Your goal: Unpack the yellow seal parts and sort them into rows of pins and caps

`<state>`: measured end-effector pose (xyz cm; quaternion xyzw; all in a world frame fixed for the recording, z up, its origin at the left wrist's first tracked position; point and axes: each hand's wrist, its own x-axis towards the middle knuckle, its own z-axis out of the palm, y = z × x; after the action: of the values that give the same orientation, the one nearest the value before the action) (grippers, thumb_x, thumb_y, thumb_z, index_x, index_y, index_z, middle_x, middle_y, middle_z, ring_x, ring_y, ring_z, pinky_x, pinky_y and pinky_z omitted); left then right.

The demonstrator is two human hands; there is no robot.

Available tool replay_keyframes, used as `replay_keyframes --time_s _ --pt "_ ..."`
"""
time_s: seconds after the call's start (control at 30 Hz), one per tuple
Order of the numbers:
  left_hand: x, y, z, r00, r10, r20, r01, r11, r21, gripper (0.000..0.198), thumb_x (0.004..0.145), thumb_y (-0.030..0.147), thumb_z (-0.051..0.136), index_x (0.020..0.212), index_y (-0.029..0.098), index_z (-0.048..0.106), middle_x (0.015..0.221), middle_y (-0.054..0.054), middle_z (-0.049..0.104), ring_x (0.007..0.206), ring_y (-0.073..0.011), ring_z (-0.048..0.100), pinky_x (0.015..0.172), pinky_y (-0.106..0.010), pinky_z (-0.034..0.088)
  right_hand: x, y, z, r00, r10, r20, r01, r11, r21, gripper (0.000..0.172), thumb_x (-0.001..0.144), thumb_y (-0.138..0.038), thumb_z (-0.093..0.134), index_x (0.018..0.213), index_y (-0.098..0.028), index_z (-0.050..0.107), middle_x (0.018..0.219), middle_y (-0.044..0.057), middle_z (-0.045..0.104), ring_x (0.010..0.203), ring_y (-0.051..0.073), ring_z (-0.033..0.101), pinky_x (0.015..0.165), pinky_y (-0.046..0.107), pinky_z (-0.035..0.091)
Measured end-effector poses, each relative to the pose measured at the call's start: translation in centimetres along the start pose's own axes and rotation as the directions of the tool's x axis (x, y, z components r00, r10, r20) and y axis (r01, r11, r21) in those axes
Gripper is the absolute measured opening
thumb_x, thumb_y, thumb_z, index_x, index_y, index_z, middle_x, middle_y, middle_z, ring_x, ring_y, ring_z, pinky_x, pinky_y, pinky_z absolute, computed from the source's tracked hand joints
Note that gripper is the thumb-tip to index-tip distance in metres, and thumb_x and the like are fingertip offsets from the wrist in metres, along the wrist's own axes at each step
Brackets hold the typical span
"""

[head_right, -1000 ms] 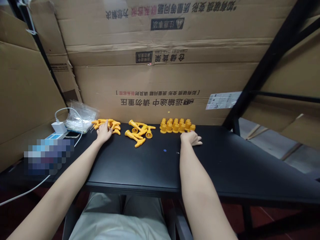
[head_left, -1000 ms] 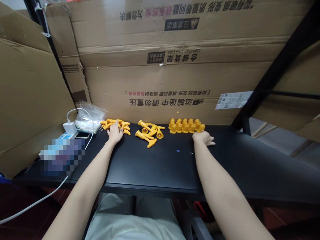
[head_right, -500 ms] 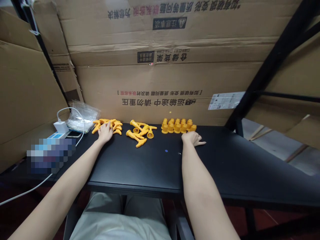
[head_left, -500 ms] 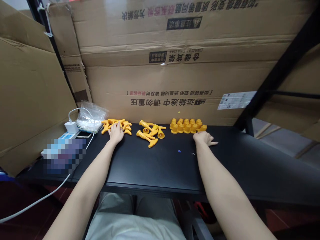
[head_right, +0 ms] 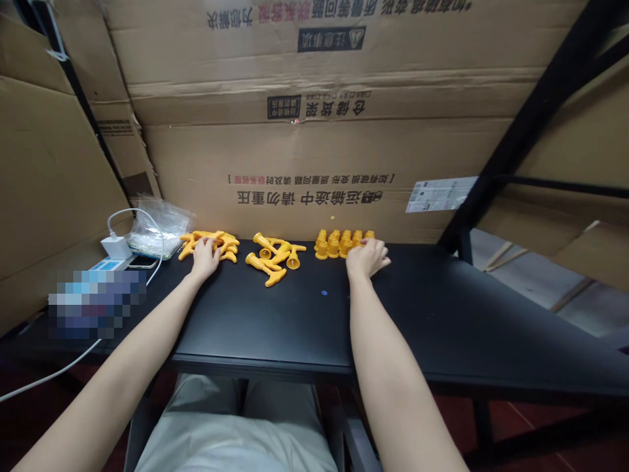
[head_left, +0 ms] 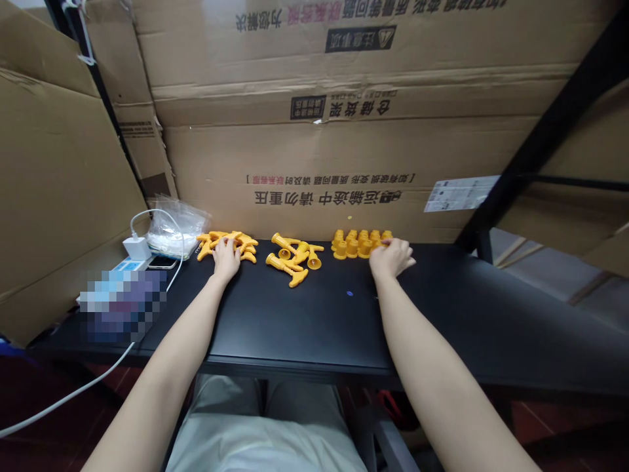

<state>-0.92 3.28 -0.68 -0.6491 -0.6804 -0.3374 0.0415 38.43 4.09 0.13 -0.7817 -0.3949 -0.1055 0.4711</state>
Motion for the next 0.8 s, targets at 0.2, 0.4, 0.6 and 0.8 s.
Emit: replay_keyframes --time_s 0.2,0.4,0.6,0.8 --pt "0.4 -0.8 0.9 0.997 0.049 -0.057 -0.054 0.995 -0.084 0.023 0.086 0.022 0.048 0.101 0.017 0.063 0.127 -0.015 0.049 0.120 -0.0292 0.049 0.103 -0.050 0.038 -1.5 -3.8 -0.2 0.889 -0.458 0.004 0.455 0.886 0.092 0.022 0.077 -0.013 0.039 0.088 -0.015 0.058 0.099 0.017 0.060 0.098 0.031 0.050 0.084 0.043 0.035" --pt "0.5 -0.9 1.1 0.992 0.067 -0.105 -0.078 0.991 -0.107 0.023 0.083 0.019 0.047 0.100 0.016 0.063 0.124 -0.015 0.053 0.120 -0.0289 0.049 0.104 -0.049 0.038 -6.4 -8.6 0.2 0.600 -0.714 0.361 0.675 0.694 0.252 0.027 0.088 -0.022 0.040 0.106 -0.017 0.060 0.108 0.014 0.065 0.103 0.028 0.054 0.088 0.041 0.037" --pt "0.5 -0.2 0.2 0.971 0.162 -0.175 -0.183 0.977 -0.113 0.019 0.084 0.015 0.045 0.093 0.017 0.062 0.116 -0.013 0.058 0.116 -0.0251 0.051 0.104 -0.042 0.038 -9.4 -9.8 1.4 0.496 -0.648 0.578 0.627 0.728 0.278 0.031 0.087 -0.027 0.048 0.115 -0.018 0.060 0.117 0.011 0.065 0.111 0.028 0.054 0.090 0.043 0.037" --pt "-0.2 1.8 -0.5 0.919 0.341 -0.198 -0.370 0.918 -0.139 0.019 0.081 0.011 0.047 0.091 0.018 0.062 0.115 -0.012 0.059 0.113 -0.0234 0.052 0.101 -0.040 0.041 -9.2 -9.7 1.9 0.569 -0.640 0.517 0.615 0.748 0.250 0.023 0.079 -0.022 0.056 0.099 -0.020 0.068 0.094 0.008 0.071 0.094 0.026 0.057 0.081 0.038 0.041"
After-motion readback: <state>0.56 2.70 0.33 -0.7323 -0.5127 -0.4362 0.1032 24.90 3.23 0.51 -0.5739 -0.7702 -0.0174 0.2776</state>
